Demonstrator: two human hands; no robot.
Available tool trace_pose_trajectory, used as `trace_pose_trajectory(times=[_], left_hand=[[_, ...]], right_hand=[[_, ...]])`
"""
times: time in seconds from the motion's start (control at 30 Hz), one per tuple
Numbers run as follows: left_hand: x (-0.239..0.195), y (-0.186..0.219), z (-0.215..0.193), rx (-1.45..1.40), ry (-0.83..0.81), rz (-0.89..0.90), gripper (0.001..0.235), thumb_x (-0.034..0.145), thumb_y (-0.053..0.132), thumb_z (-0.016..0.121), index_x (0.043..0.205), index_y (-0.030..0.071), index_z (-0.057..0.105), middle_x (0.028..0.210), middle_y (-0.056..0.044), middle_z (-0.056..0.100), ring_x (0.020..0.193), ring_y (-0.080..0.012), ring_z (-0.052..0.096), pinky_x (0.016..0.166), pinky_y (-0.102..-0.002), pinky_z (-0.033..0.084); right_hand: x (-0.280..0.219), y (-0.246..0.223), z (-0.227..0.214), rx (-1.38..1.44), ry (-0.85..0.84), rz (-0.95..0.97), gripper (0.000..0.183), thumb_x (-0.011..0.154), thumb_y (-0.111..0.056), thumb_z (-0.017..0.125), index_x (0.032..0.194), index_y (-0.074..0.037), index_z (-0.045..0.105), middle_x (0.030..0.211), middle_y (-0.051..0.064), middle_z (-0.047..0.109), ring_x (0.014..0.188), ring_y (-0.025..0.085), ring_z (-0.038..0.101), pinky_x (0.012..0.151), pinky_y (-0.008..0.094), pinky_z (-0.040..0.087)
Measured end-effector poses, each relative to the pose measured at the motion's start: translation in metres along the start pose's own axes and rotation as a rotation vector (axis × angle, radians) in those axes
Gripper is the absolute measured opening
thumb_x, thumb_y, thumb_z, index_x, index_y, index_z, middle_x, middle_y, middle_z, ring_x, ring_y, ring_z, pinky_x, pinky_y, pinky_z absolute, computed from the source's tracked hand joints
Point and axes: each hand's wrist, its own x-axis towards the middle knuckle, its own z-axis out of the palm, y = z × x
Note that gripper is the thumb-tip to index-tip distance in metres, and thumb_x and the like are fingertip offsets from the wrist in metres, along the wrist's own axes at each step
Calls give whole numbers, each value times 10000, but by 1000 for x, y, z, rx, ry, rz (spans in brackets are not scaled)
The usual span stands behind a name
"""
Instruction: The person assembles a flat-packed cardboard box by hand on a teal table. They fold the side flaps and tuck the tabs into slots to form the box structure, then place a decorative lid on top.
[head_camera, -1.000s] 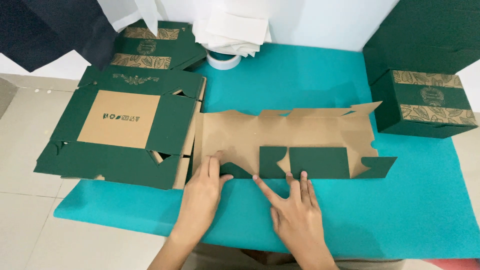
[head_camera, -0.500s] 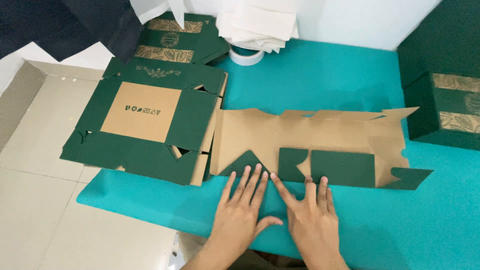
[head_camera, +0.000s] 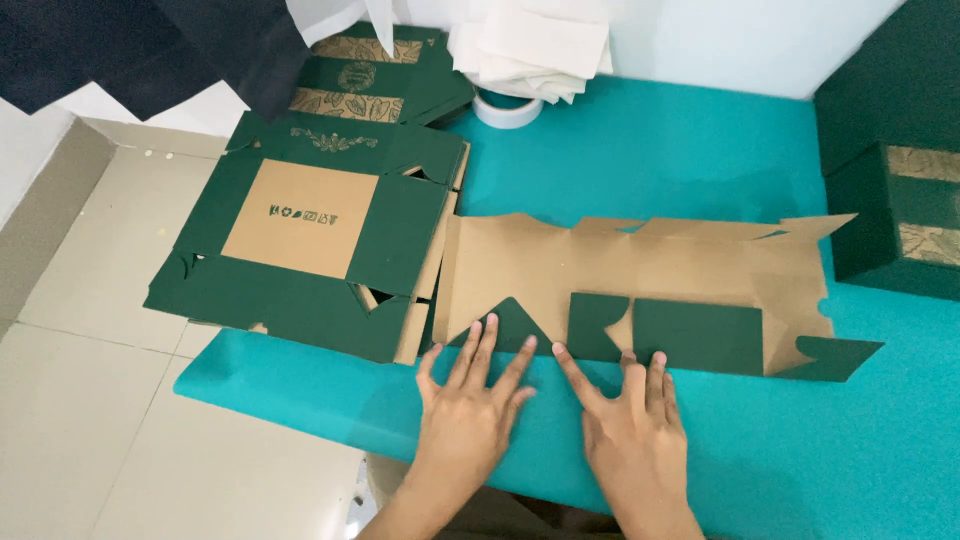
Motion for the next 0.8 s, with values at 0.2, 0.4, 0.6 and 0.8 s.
trace_pose_trajectory(times=[0.2, 0.4, 0.6, 0.8], left_hand=[[11, -23, 3, 221, 91, -137, 443, 977, 360, 567, 1380, 179, 536, 1033, 6, 568, 965, -175, 546, 909, -418, 365], [24, -17, -18, 47, 145, -58, 298, 942, 42, 559, 1214, 157, 597, 1090, -64, 545, 970, -241, 508, 830, -423, 349], [30, -21, -48, 23, 160, -9, 587, 657, -29, 527, 1163, 245, 638, 1059, -6, 572, 956, -216, 534, 861, -402, 316], [19, -63, -58, 267, 122, -141, 358, 693, 51, 615, 1013, 211, 610, 1064, -4, 575, 995, -220, 552, 986, -425, 303]], right_hand=[[0, -1, 2, 80, -50, 27, 759, 838, -276, 566, 1499, -536, 300, 1231, 126, 512, 1270, 478, 521, 991, 488, 507], [-4, -1, 3, 64, -50, 11, 691, 897, -269, 512, 1505, -506, 287, 1201, 145, 504, 1269, 486, 503, 1024, 506, 489], [-4, -17, -4, 73, 57, 38, 748, 823, -269, 516, 1511, -483, 312, 1286, 113, 527, 1278, 437, 520, 1031, 450, 457], [6, -44, -23, 200, 109, -98, 575, 998, -220, 397, 1545, -364, 291, 1386, 143, 492, 1282, 432, 466, 1019, 528, 437]])
